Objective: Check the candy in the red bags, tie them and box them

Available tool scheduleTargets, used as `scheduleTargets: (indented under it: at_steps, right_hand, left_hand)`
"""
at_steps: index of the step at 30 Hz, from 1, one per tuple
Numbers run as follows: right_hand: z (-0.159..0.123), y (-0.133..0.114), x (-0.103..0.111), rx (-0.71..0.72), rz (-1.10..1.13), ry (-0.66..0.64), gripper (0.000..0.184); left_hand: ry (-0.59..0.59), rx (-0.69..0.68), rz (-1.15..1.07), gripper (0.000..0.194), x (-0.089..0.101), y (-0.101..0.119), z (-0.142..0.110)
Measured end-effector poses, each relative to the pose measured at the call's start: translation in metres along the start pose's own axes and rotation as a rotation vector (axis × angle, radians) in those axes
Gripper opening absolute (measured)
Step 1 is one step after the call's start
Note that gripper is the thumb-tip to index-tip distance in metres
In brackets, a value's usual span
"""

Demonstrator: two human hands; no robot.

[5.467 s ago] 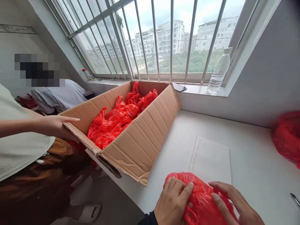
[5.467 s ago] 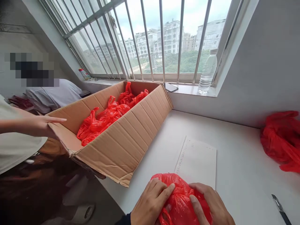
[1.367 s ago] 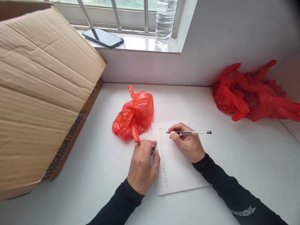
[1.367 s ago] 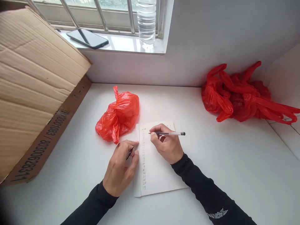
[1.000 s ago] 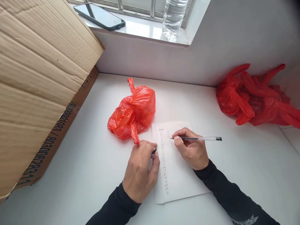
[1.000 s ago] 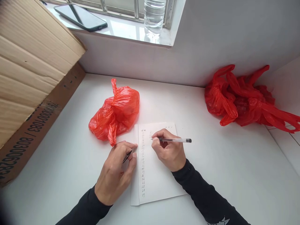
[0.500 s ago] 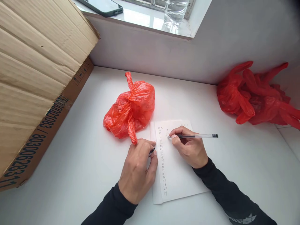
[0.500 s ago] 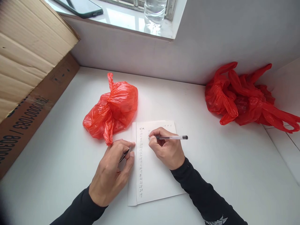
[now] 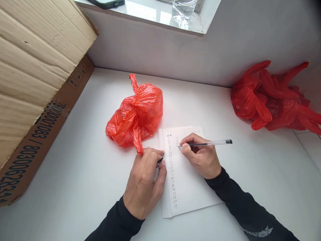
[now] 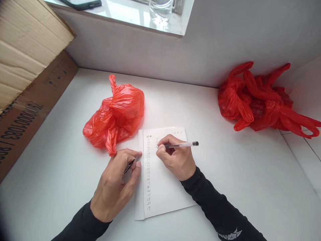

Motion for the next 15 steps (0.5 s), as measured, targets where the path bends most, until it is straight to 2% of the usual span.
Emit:
scheduleTargets:
  at_steps: [7, 15]
  right_hand:
    - [0.0001, 0.0035, 0.0054, -0.008, 0.002, 0.051, 0.01]
    - [0.0016, 0.0047, 0.0031, -0.023, -0.011, 0.031, 0.009]
  left_hand:
    - [-0.007, 0.009, -0.01, 0.02, -0.0006, -0.0012, 0.0001]
    - [0.002, 0.001, -0.005, 0.02, -0.0001, -0.0007, 0.0001]
Point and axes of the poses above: each hand's wrist, its own z-axis towards the middle knuckle, its own x-axis out of the back of the hand, y = z × x, the point moved 8 cm from there along z, towards the middle knuckle, and after that the axes turned 5 degrees about x, right-handed, at the moved point
